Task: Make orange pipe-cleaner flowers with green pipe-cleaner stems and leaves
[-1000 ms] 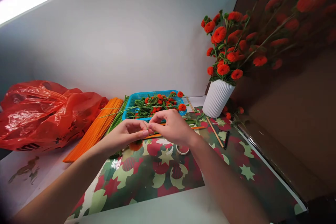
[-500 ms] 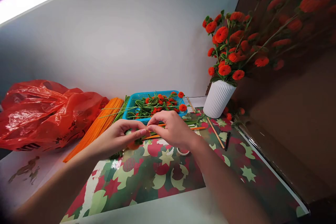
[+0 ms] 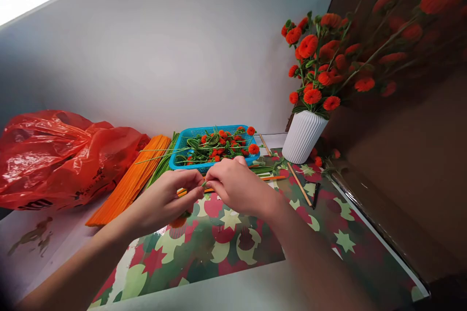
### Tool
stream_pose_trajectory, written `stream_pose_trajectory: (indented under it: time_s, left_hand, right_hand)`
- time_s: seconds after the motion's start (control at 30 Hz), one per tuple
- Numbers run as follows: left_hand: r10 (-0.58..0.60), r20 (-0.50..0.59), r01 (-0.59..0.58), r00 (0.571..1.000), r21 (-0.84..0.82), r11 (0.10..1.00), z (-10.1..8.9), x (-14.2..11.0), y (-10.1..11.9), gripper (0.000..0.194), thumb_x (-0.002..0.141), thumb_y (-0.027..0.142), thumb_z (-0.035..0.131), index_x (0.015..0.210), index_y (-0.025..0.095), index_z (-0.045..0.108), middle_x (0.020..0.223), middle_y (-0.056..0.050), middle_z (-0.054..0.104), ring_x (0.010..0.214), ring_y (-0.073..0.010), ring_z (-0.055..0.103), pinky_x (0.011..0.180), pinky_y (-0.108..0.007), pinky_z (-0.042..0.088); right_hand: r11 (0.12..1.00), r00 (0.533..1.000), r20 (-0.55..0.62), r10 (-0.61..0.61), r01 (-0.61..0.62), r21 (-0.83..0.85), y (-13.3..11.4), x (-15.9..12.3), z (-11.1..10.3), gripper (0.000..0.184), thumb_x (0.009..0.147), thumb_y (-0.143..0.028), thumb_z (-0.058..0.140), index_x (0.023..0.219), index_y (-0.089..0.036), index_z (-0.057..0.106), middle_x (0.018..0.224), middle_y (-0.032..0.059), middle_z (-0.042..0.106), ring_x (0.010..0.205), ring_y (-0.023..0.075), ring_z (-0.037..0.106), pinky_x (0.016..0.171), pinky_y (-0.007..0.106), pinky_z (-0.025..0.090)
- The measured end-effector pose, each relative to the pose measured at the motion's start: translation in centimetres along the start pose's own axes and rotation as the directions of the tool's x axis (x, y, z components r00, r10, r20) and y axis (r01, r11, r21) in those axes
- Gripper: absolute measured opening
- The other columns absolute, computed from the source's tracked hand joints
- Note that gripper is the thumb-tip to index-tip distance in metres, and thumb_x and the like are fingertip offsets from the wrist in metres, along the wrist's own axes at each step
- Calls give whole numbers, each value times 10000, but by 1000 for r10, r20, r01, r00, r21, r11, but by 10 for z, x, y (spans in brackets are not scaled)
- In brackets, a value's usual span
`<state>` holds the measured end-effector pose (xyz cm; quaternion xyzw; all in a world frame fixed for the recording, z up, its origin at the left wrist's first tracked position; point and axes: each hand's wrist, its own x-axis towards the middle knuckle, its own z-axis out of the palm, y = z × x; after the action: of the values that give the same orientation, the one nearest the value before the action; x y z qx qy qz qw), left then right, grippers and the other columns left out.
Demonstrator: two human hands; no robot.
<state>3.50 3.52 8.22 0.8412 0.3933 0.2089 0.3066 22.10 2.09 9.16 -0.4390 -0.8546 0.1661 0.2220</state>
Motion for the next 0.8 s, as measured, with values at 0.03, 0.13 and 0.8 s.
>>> stream_pose_trajectory:
  time_s: [0.03,0.13,0.8]
  left_hand:
    - [43,1,-43,999,65,997,0,0,-1,306,892,316,433,629,177,505,551,10,542,500,-104,508,477,-196,399]
    - [208,23,-207,978,262,943,-2,4,-7,314,865,264,443,565,188,491,503,29,515,485,-98,436,674,-262,456]
    - [616,-200,-376,762,638,672,-44,23,-45,274,819,179,523,547,200,501,448,62,439,446,-106,359,672,-307,313]
  right_hand:
    - [1000,1000,16,-4,5,-23,-2,0,1,254,922,-153,453,719,-177,604,743,24,635,740,158,538,801,357,339]
    - [1000,998,58,-2,3,-24,-5,0,7,284,926,-156,439,676,-180,571,688,16,603,726,160,524,802,362,329]
    - [629,877,480,9,-378,680,15,1,6,181,767,-271,633,635,-149,610,595,-26,535,541,79,427,511,207,329]
